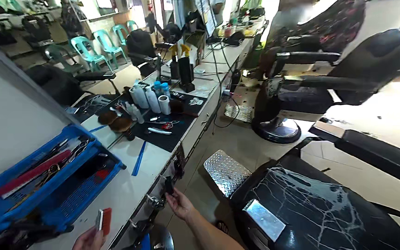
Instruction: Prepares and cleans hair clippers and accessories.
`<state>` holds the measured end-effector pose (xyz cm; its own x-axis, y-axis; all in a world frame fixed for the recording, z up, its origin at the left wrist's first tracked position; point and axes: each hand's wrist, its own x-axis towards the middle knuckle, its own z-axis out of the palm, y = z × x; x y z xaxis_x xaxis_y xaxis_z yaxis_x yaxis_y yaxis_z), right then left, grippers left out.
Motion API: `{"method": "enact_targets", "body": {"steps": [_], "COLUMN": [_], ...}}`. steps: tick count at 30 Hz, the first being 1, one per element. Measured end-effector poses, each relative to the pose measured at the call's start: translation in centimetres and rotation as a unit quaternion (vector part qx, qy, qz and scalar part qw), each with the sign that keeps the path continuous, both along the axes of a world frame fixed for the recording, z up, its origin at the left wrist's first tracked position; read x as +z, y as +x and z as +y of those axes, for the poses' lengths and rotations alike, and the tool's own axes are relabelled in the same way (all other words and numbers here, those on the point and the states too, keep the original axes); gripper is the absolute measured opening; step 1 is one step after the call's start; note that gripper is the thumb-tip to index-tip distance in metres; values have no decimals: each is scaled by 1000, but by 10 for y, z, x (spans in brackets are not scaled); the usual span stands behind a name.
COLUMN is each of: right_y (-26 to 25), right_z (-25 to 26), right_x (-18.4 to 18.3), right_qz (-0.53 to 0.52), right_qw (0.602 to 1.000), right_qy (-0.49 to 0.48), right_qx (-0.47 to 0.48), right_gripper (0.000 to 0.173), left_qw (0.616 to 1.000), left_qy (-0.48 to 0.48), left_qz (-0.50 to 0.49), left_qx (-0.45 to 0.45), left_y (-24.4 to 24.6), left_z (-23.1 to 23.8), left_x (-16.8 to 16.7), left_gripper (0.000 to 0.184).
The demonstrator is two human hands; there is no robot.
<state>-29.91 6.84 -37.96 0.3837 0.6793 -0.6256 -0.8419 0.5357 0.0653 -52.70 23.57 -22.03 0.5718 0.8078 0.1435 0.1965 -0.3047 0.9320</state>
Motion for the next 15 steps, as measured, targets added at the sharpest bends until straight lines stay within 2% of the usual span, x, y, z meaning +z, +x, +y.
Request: {"method": "enact_targets", "body": {"steps": [5,8,9,10,11,12,13,14,15], "right_y": [10,31,45,65,91,118,144,163,173], "right_z": [-36,-71,-82,-93,-101,-109,-117,-123,-124], "right_x": [-14,-15,-7,8,30,58,85,104,114], "right_qz": [-64,-180,-238,-289,-334,-373,-405,-441,-479], "right_qw": [984,948,931,916,901,883,865,846,826], "right_qy": [-94,-195,-229,-253,-269,-284,-296,-300,-295], "right_qx": [136,177,154,113,64,25,-1,-2,16], "right_gripper": [39,30,22,29,52,67,67,58,42], "left_qw": [1000,1000,999,999,999,999,999,999,998], "left_qy": [-7,-4,-3,-2,0,6,14,20,22], "left_qz": [-20,-27,-27,-29,-31,-32,-28,-19,-9], "left_qx": [11,15,18,21,25,27,29,37,50], "left_y": [0,0,-1,-1,0,3,7,9,10], "left_z": [-1,-2,-1,-1,0,1,2,0,-2], "left_x": [-1,-2,-2,-2,-3,-4,-4,-4,-2], "left_gripper": [25,24,24,23,22,23,24,26,27]}}
